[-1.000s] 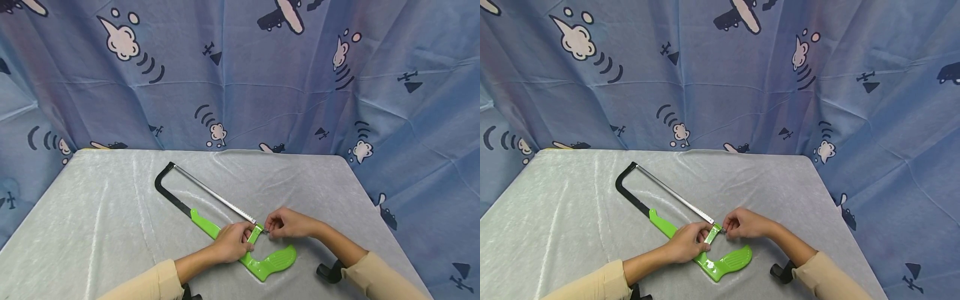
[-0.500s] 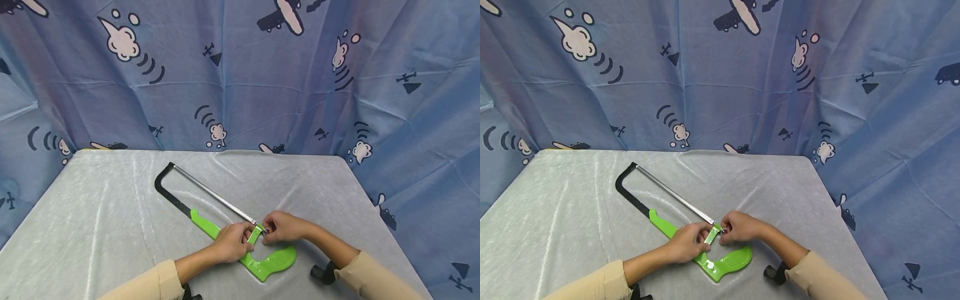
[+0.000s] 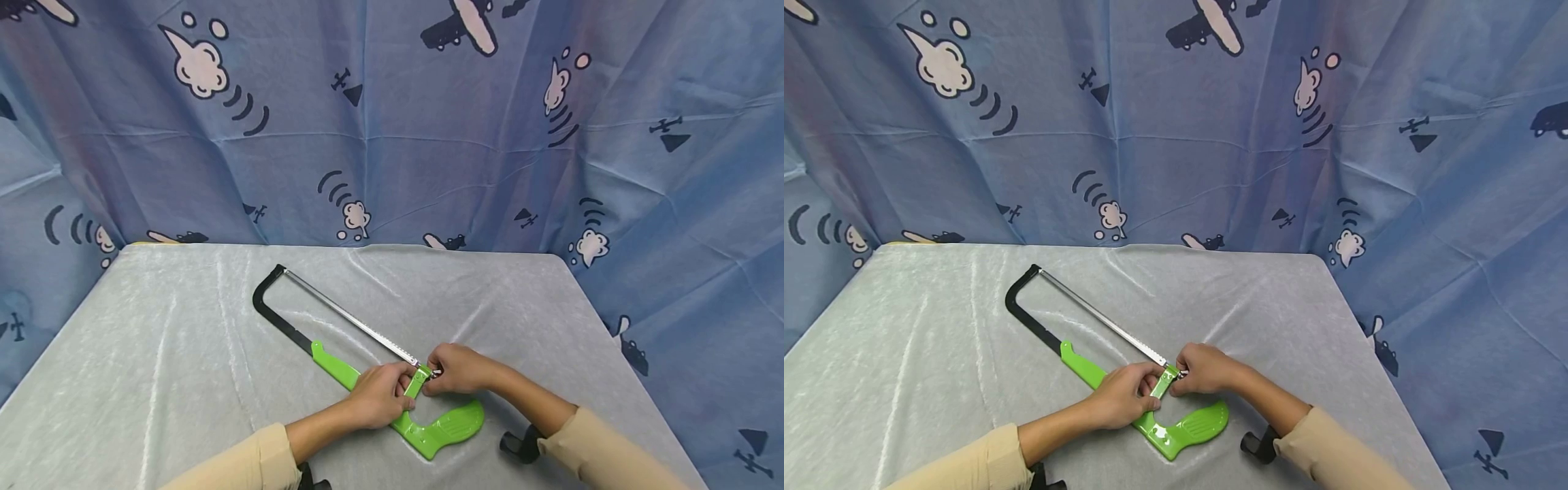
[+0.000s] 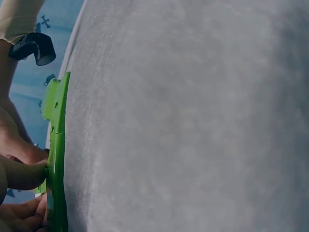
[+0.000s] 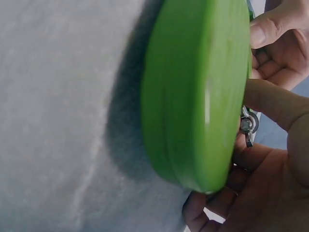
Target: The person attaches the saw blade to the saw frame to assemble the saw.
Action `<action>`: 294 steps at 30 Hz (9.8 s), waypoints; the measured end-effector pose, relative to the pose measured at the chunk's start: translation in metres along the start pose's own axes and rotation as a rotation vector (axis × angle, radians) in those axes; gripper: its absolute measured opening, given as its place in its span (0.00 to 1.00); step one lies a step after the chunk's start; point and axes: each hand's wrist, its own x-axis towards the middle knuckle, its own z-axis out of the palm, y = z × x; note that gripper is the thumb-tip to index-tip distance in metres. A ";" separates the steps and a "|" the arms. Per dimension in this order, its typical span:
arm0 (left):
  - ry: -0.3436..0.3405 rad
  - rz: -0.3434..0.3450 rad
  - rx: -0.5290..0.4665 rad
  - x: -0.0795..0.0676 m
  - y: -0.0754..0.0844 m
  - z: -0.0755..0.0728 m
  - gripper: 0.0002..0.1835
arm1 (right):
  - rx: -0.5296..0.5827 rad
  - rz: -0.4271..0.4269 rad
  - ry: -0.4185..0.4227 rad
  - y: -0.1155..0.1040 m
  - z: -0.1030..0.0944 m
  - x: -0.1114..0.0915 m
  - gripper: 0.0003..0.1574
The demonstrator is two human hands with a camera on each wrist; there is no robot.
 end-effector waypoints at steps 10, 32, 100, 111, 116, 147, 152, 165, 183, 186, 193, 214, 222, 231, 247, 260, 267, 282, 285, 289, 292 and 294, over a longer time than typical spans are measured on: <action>0.014 0.034 -0.005 -0.002 0.000 -0.001 0.17 | -0.058 -0.019 0.044 0.001 0.003 0.001 0.16; -0.008 0.002 -0.019 -0.001 0.002 -0.002 0.17 | 0.143 -0.152 -0.134 0.012 -0.019 0.000 0.03; 0.001 -0.008 -0.013 -0.003 0.004 -0.004 0.18 | 0.096 -0.110 -0.108 0.009 -0.012 -0.005 0.06; 0.003 0.003 -0.018 -0.003 0.003 -0.004 0.18 | 0.006 -0.041 -0.060 0.001 -0.003 -0.001 0.15; 0.007 0.005 -0.009 -0.002 0.002 -0.003 0.17 | -0.020 -0.039 -0.030 -0.002 -0.001 -0.001 0.16; 0.002 -0.009 -0.016 -0.002 0.005 -0.004 0.18 | -0.025 0.000 -0.023 -0.004 -0.003 0.001 0.10; 0.001 -0.006 -0.019 -0.003 0.005 -0.005 0.18 | 0.016 -0.040 -0.054 -0.004 -0.009 -0.001 0.10; 0.000 -0.001 -0.006 -0.002 0.005 -0.005 0.18 | 0.013 -0.070 -0.028 -0.001 -0.019 -0.005 0.05; -0.019 -0.016 0.001 0.002 0.008 -0.007 0.18 | 0.130 -0.161 -0.166 0.007 -0.027 -0.008 0.13; -0.025 -0.013 0.001 0.003 0.007 -0.007 0.18 | 0.127 -0.140 -0.159 0.009 -0.027 -0.007 0.11; -0.026 -0.004 0.000 0.004 0.006 -0.007 0.19 | 0.098 -0.152 -0.075 0.011 -0.028 -0.007 0.04; -0.039 0.001 -0.022 0.003 0.006 -0.007 0.19 | 0.051 -0.193 0.008 0.014 -0.021 -0.008 0.06; -0.036 0.017 -0.020 0.003 0.005 -0.007 0.18 | 0.028 -0.184 -0.024 0.012 -0.014 -0.006 0.08; -0.035 0.023 -0.007 0.003 0.004 -0.006 0.18 | -0.082 -0.111 -0.008 0.002 -0.006 -0.003 0.17; -0.037 0.032 -0.017 0.002 0.003 -0.006 0.18 | -0.151 -0.065 0.029 -0.003 0.001 0.001 0.14; -0.044 0.044 -0.015 0.002 0.002 -0.007 0.18 | -0.110 -0.050 0.016 -0.002 0.000 0.004 0.10; -0.047 0.044 -0.016 0.002 0.001 -0.007 0.18 | -0.181 -0.011 0.058 -0.004 0.000 0.004 0.15; -0.042 0.049 -0.016 0.001 0.003 -0.008 0.17 | -0.267 0.002 0.131 -0.009 -0.003 -0.001 0.12; -0.043 0.050 -0.010 0.001 0.003 -0.008 0.18 | -0.254 -0.015 0.124 -0.007 -0.006 -0.002 0.12; -0.042 0.054 -0.004 0.001 0.003 -0.008 0.17 | -0.240 -0.038 0.128 -0.006 -0.009 -0.004 0.12; -0.041 0.055 -0.001 0.001 0.003 -0.009 0.17 | -0.235 -0.047 0.138 -0.006 -0.010 -0.005 0.13; -0.040 0.055 -0.001 0.001 0.004 -0.008 0.17 | -0.223 -0.050 0.141 -0.005 -0.011 -0.006 0.14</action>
